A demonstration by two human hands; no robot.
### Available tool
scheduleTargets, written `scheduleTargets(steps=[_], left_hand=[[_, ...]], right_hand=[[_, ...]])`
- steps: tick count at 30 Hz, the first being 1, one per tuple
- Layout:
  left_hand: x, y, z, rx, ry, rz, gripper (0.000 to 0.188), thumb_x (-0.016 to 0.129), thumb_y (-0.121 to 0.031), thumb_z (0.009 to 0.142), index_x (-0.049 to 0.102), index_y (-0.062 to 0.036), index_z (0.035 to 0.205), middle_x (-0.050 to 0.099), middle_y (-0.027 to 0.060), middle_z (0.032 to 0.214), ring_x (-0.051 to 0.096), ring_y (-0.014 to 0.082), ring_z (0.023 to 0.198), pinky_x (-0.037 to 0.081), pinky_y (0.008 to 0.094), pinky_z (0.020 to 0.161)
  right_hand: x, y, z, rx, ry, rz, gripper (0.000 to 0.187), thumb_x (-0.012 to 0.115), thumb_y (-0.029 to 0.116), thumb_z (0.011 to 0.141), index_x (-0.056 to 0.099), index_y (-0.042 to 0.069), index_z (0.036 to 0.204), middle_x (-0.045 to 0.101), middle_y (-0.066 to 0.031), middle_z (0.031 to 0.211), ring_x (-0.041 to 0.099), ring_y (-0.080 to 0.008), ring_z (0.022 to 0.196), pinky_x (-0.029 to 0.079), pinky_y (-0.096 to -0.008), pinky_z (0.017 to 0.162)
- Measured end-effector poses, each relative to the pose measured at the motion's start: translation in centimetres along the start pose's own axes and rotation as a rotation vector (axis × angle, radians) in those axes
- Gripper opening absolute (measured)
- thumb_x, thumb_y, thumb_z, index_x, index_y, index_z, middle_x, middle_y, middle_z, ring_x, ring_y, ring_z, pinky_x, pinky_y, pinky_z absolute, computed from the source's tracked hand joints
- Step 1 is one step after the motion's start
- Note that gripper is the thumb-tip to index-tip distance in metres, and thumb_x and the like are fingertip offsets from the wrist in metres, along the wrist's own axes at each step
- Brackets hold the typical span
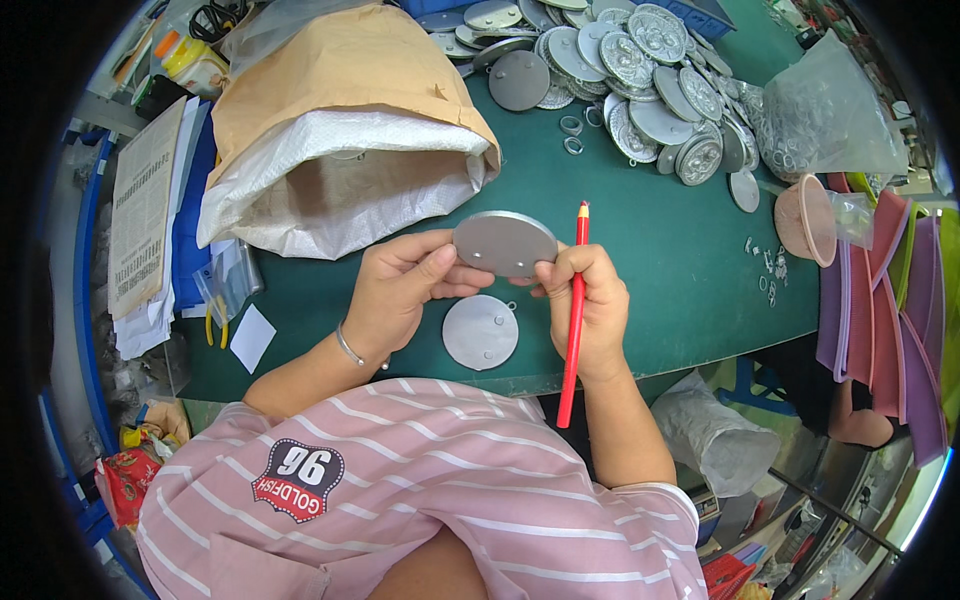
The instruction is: The person repeatedly picks up round metal discs from a pile, uses a red pencil to mark the edge of each disc, and places the marked disc into a paper bag. The process is repeated for multiple discs.
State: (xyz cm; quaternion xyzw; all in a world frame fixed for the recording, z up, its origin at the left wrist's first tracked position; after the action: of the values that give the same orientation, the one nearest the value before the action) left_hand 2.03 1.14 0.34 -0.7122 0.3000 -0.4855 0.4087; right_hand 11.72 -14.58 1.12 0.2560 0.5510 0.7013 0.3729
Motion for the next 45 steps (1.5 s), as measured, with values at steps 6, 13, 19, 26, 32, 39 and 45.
scheduleTargets(steps=[6,13,19,26,32,39,45], left_hand=[[-0.1,-0.4,0.3,-0.152,-0.002,-0.286,0.025,0.051,-0.014,0.091,0.056,0.0036,0.109,0.061,0.0143,0.107,0.063,0.0248,0.095,0.052,0.0333,0.082],[-2.6,0.2,1.0,-0.205,-0.018,-0.548,0.022,0.051,0.006,0.079,0.058,-0.0011,0.099,0.061,0.0134,0.105,0.061,0.0241,0.095,0.051,0.0364,0.082],[-7.8,-2.9,2.6,0.297,-0.431,-0.526,0.026,0.051,0.009,0.078,0.057,-0.0022,0.101,0.060,0.0091,0.103,0.058,0.0237,0.098,0.047,0.0400,0.091],[-6.5,-3.2,3.0,0.376,-0.365,-0.551,0.042,0.048,0.011,0.079,0.045,-0.0012,0.120,0.051,0.0115,0.116,0.052,0.0225,0.104,0.041,0.0404,0.099],[-6.1,-2.9,3.0,0.289,-0.340,-0.352,0.047,0.045,0.008,0.080,0.034,0.0034,0.126,0.046,0.0152,0.118,0.053,0.0325,0.108,0.044,0.0411,0.095],[-3.7,-1.7,1.9,0.056,-0.346,-0.273,0.015,0.050,-0.005,0.086,0.043,-0.0033,0.099,0.060,0.0162,0.093,0.065,0.0308,0.082,0.056,0.0368,0.071],[-0.1,-0.8,0.3,-0.315,0.245,-0.221,0.035,0.048,-0.025,0.092,0.044,0.0007,0.115,0.055,0.0208,0.112,0.059,0.0298,0.100,0.052,0.0398,0.082]], right_hand=[[0.0,0.3,0.5,-0.259,0.059,-0.243,0.017,0.052,-0.011,0.081,0.045,0.003,0.074,0.063,-0.0226,0.103,0.066,-0.0217,0.082,0.052,-0.0277,0.066],[-0.8,1.2,1.6,-0.180,0.043,-0.365,0.017,0.050,-0.014,0.073,0.045,0.001,0.071,0.063,-0.0226,0.105,0.065,-0.0190,0.082,0.051,-0.0289,0.074],[-3.0,-2.6,7.2,-0.194,-0.122,-0.429,0.013,0.055,-0.007,0.077,0.044,0.000,0.076,0.066,-0.0198,0.088,0.066,-0.0200,0.082,0.051,-0.0289,0.074],[0.8,-4.6,14.8,-0.046,-0.144,-0.938,0.025,0.064,0.020,0.081,0.046,0.003,0.082,0.059,-0.0210,0.067,0.059,-0.0422,0.066,0.045,-0.0482,0.058],[1.3,-7.0,16.5,-0.207,-0.349,-0.727,0.023,0.067,0.015,0.078,0.046,0.005,0.077,0.059,-0.0140,0.066,0.057,-0.0385,0.062,0.044,-0.0420,0.055],[-2.0,-4.5,12.1,-0.285,-0.390,-0.226,0.029,0.066,-0.001,0.078,0.040,0.003,0.066,0.060,-0.0064,0.065,0.051,-0.0076,0.059,0.043,-0.0219,0.056],[-1.6,2.2,5.5,-0.557,-0.347,-0.491,0.031,0.069,-0.005,0.073,0.041,0.004,0.067,0.065,-0.0132,0.074,0.060,-0.0151,0.055,0.048,-0.0237,0.051]])
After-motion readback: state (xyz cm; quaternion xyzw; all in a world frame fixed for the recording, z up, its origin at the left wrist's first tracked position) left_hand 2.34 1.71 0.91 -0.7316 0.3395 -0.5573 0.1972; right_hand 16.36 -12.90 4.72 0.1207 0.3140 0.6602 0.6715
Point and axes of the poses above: each hand's wrist, its own z-axis towards the middle knuckle, its own x-axis out of the palm, y = z × x, the point moved 2 cm from there along z, towards the middle knuckle
